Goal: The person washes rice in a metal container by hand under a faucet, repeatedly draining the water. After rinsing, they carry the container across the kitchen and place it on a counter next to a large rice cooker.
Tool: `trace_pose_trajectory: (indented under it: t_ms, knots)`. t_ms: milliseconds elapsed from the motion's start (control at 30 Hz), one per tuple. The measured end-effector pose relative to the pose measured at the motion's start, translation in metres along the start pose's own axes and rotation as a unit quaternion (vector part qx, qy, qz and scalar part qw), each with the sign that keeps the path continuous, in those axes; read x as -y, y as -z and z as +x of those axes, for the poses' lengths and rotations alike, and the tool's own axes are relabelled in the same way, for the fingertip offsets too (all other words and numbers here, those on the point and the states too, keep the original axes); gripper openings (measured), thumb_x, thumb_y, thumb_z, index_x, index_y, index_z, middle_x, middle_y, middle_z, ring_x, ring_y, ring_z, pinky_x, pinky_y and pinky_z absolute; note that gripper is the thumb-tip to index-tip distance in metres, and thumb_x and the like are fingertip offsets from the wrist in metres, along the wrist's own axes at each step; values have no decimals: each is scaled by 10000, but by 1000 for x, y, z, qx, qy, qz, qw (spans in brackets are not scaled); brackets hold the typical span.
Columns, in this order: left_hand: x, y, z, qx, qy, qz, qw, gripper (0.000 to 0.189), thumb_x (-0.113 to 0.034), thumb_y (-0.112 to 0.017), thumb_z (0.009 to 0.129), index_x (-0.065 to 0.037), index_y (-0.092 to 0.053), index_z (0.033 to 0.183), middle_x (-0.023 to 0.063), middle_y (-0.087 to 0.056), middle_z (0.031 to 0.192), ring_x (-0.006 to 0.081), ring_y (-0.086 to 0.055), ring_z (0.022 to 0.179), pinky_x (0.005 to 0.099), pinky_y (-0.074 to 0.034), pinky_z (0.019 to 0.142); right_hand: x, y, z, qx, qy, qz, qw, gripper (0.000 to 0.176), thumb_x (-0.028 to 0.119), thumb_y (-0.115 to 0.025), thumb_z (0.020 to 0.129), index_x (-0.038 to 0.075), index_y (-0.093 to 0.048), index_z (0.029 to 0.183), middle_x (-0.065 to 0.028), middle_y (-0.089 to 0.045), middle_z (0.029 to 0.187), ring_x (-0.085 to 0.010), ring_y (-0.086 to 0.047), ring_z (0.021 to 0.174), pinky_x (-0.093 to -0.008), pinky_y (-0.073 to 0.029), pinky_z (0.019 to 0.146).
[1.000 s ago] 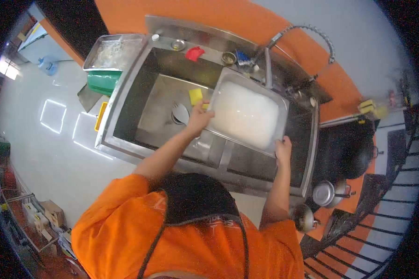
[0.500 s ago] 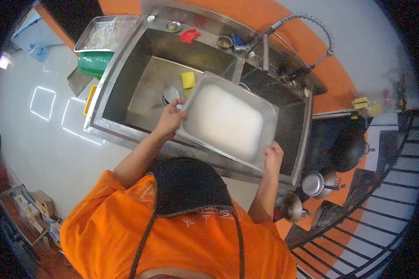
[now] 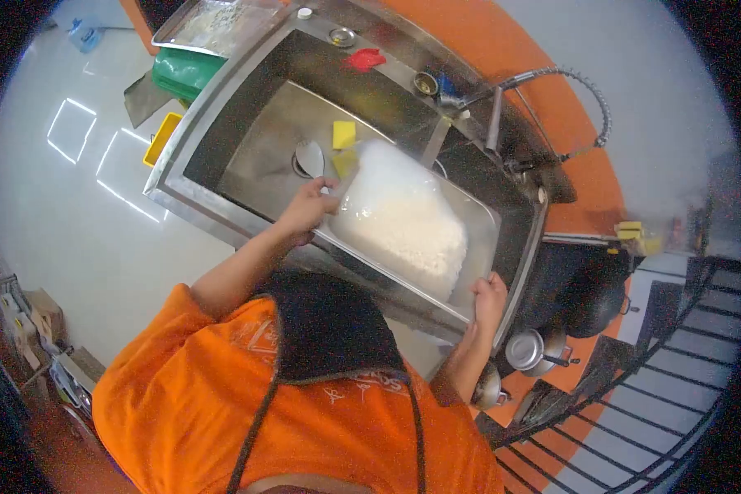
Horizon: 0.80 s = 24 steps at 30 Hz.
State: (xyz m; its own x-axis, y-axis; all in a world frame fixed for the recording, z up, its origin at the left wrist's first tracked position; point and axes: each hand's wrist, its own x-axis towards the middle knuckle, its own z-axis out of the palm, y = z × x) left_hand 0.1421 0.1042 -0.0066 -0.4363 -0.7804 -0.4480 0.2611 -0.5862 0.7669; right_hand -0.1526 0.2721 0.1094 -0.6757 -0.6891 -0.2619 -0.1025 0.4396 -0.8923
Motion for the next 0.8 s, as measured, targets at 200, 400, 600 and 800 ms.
trace_pose_trajectory:
  t_ms: [200,400,600,800]
  knots:
    - [-11,1,-6,-8,32,11,999,397,3,-552,666,-43,-476,1053,86,-586,739,147,-544,597,257,-407,511,6,-2,2,13,-8,36,999,107,-38,-455,628,64,-478,651,-6,-494,638,-92,-431,565,-197,-336,549]
    - [-1,2,1,-1,21,-30,999,379,11,-545,654,-54,-470,1020,85,-581,734,155,-546,600,273,-426,522,7,2,5,22,-6,34,999,107,-46,-445,641,55,-478,644,-26,-539,642,-108,-473,558,-214,-374,555]
    - [3,4,3,4,24,-32,999,383,16,-546,645,-40,-461,1014,110,-587,772,167,-558,624,278,-437,536,6,2,6,16,-2,22,1000,104,-39,-450,648,60,-475,633,-18,-527,627,-105,-461,549,-217,-365,549]
    - [7,6,5,0,33,-44,998,412,11,-545,638,-35,-459,1038,113,-583,790,170,-562,649,278,-447,570,9,3,5,30,9,24,999,110,-23,-449,689,66,-470,627,-16,-512,605,-95,-443,531,-209,-347,532]
